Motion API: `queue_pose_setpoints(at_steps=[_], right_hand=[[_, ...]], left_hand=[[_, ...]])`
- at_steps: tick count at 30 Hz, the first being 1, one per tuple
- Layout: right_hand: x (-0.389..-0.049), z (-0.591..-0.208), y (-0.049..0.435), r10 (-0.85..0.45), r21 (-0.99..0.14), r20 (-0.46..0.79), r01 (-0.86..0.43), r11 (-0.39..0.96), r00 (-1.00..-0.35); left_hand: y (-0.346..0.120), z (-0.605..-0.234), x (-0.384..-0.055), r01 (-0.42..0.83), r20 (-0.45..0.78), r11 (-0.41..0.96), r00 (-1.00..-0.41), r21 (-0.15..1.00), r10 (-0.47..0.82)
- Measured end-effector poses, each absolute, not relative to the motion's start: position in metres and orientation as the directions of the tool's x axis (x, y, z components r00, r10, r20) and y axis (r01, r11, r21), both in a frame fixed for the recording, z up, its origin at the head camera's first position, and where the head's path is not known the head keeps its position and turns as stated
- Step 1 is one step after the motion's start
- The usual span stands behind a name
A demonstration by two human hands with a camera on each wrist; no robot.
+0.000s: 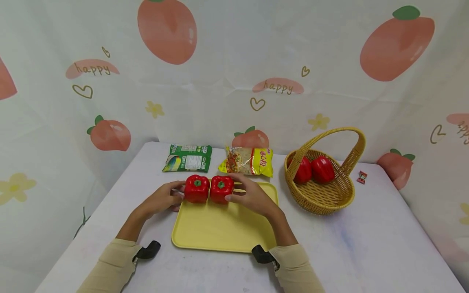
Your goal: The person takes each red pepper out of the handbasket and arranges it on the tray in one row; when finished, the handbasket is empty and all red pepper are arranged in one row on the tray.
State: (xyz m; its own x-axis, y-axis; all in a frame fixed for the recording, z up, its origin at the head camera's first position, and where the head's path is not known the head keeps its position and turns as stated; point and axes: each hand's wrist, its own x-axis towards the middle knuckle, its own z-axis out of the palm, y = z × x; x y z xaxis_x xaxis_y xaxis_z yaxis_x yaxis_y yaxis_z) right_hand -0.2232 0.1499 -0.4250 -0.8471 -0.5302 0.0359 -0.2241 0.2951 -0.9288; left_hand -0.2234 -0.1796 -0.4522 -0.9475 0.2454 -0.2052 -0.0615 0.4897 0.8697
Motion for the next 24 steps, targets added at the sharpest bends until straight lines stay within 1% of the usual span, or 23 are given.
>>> queue_pose_setpoints(at_steps=[7, 16, 24], right_hand=[[-0.2235, -0.4249, 0.1486, -0.511, -0.929, 0.026, -0.210, 0.305, -0.859], [-0.2225, -0.4264, 0.1484, -0.517, -0.934, 0.035, -0.212, 0.288, -0.856], [-0.2232, -0.4266, 0.1488, -0.507, -0.926, 0.026, -0.212, 0.313, -0.862]], left_hand=[[-0.1793, -0.4515, -0.2232, -0.062, -0.205, 0.487, -0.947, 0.871, 0.247], [-0.1794, -0.4531, -0.2256, -0.052, -0.200, 0.489, -0.946, 0.870, 0.255], [-0.1796, -0.4539, -0.2251, -0.047, -0.197, 0.499, -0.948, 0.865, 0.252]])
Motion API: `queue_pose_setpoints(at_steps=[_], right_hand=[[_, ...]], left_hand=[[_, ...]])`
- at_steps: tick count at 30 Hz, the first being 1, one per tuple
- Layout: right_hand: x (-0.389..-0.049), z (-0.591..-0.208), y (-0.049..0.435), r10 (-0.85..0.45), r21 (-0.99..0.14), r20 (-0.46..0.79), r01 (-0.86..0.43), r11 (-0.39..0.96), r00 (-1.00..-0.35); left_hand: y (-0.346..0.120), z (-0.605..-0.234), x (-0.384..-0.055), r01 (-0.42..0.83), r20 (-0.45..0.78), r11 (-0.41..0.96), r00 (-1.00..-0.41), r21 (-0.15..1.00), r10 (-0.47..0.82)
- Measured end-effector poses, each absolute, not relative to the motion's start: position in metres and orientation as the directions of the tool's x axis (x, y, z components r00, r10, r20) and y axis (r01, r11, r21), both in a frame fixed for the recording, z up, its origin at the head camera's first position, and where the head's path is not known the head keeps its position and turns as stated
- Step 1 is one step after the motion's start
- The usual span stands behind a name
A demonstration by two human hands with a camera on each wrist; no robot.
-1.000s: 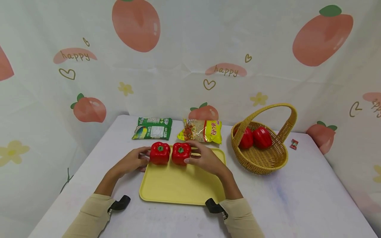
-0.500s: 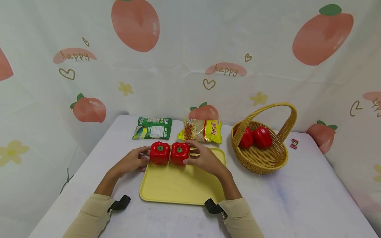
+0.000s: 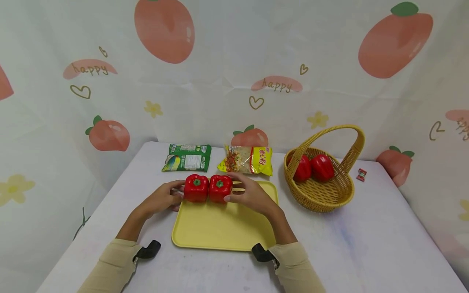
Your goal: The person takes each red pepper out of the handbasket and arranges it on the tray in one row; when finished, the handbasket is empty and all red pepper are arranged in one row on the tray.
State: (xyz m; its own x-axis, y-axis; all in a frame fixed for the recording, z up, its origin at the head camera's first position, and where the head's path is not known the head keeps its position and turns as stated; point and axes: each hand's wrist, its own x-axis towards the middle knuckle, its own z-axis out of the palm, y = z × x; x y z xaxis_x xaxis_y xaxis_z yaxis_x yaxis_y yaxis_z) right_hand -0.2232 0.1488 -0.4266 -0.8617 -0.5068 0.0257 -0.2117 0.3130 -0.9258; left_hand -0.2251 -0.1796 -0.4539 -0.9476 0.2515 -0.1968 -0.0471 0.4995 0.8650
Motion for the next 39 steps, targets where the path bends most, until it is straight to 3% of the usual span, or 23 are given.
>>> queue_pose_setpoints(at_steps=[39], right_hand=[[-0.222, -0.409, 0.169, -0.438, -0.884, 0.130, -0.304, 0.355, -0.889]], left_hand=[[-0.181, -0.454, -0.223, -0.044, -0.192, 0.485, -0.947, 0.873, 0.259]])
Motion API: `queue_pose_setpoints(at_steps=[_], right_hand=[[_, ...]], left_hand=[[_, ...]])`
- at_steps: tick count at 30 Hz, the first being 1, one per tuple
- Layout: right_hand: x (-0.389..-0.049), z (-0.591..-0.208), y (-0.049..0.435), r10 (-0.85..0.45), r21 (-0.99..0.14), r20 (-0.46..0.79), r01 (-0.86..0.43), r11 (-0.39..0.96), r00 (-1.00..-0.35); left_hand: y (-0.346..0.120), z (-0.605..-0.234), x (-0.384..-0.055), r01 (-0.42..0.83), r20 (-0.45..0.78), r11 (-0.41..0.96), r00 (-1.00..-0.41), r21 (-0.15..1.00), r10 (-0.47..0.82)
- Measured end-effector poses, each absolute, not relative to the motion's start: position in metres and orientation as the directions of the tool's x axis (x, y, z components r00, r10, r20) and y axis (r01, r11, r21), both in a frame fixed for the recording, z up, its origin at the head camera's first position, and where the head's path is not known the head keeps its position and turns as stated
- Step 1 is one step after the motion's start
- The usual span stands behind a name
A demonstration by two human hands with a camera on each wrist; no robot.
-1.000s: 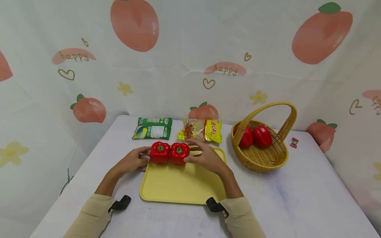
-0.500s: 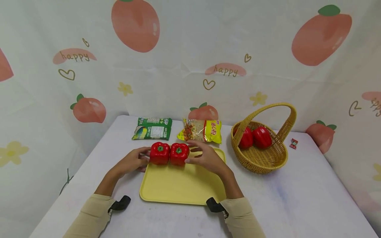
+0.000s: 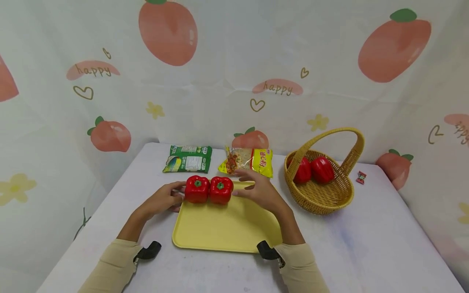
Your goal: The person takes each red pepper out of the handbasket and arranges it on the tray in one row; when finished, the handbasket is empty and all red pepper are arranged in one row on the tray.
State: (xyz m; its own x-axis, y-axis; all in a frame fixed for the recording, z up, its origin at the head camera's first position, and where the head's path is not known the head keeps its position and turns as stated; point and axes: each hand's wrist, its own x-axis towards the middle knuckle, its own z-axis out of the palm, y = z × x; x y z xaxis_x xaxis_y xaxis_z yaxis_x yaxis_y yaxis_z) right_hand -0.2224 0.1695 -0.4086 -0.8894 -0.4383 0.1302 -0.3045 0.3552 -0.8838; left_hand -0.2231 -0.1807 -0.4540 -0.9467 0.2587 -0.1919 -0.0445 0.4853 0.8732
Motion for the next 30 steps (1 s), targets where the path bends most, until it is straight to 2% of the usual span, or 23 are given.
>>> queue_pose_setpoints(at_steps=[11, 16, 21, 25, 30], right_hand=[[-0.206, -0.394, 0.201, -0.359, -0.879, 0.246, -0.363, 0.309, -0.900], [-0.197, -0.393, 0.229, -0.302, -0.824, 0.297, -0.403, 0.398, -0.906], [-0.189, -0.389, 0.258, -0.249, -0.715, 0.379, -0.453, 0.532, -0.891], [-0.183, -0.385, 0.280, -0.211, -0.647, 0.401, -0.439, 0.624, -0.891], [-0.186, -0.383, 0.307, -0.167, -0.632, 0.415, -0.416, 0.654, -0.894]], left_hand=[[-0.181, -0.454, -0.223, -0.047, -0.196, 0.482, -0.945, 0.875, 0.262], [-0.181, -0.455, -0.223, -0.048, -0.196, 0.488, -0.947, 0.872, 0.255], [-0.183, -0.454, -0.222, -0.057, -0.204, 0.492, -0.947, 0.869, 0.250], [-0.183, -0.453, -0.222, -0.061, -0.206, 0.492, -0.947, 0.868, 0.246], [-0.182, -0.452, -0.221, -0.058, -0.203, 0.481, -0.945, 0.875, 0.255]])
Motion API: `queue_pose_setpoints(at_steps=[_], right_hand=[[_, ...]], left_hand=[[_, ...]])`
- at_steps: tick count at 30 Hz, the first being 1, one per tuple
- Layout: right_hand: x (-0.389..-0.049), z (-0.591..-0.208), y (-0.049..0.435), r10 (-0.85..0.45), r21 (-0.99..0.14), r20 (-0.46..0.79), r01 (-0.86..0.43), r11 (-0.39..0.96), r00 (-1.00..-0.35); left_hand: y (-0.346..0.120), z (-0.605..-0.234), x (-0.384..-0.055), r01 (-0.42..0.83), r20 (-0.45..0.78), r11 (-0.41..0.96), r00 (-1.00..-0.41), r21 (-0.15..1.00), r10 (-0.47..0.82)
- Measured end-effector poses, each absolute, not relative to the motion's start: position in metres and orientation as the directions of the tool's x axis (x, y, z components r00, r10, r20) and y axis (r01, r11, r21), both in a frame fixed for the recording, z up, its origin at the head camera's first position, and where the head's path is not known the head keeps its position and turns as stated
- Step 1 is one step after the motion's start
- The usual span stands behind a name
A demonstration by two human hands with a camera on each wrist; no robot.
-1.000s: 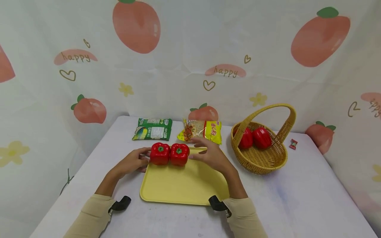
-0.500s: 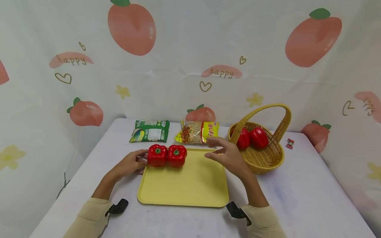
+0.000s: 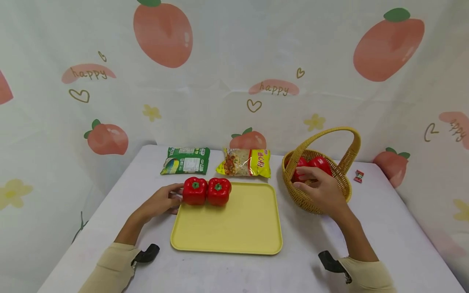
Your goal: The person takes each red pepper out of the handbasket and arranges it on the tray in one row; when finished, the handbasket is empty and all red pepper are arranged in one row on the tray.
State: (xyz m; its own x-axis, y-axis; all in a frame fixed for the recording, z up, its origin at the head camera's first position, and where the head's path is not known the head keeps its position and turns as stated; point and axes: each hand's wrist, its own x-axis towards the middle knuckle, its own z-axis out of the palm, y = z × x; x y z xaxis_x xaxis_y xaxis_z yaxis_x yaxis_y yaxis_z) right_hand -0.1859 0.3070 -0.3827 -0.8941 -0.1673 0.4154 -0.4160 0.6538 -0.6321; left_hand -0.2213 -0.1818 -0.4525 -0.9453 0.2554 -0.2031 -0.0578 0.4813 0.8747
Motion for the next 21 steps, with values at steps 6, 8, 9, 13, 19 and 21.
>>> queue_pose_setpoints(at_steps=[6, 8, 9, 13, 19, 21], right_hand=[[-0.197, -0.374, 0.334, -0.132, -0.607, 0.378, -0.353, 0.712, -0.916], [-0.201, -0.370, 0.342, -0.118, -0.595, 0.344, -0.314, 0.740, -0.932], [-0.203, -0.368, 0.345, -0.110, -0.590, 0.325, -0.293, 0.753, -0.939], [-0.213, -0.362, 0.357, -0.100, -0.579, 0.238, -0.224, 0.784, -0.966], [-0.230, -0.361, 0.366, -0.117, -0.583, 0.162, -0.191, 0.790, -0.980], [-0.235, -0.363, 0.369, -0.119, -0.588, 0.149, -0.185, 0.787, -0.982]], left_hand=[[-0.181, -0.452, -0.220, -0.059, -0.203, 0.481, -0.946, 0.875, 0.253], [-0.180, -0.452, -0.221, -0.062, -0.205, 0.480, -0.946, 0.875, 0.251], [-0.180, -0.452, -0.221, -0.063, -0.205, 0.480, -0.946, 0.875, 0.251], [-0.180, -0.452, -0.221, -0.063, -0.206, 0.478, -0.946, 0.876, 0.252], [-0.181, -0.452, -0.222, -0.067, -0.206, 0.472, -0.946, 0.879, 0.249], [-0.181, -0.453, -0.221, -0.069, -0.207, 0.471, -0.947, 0.879, 0.247]])
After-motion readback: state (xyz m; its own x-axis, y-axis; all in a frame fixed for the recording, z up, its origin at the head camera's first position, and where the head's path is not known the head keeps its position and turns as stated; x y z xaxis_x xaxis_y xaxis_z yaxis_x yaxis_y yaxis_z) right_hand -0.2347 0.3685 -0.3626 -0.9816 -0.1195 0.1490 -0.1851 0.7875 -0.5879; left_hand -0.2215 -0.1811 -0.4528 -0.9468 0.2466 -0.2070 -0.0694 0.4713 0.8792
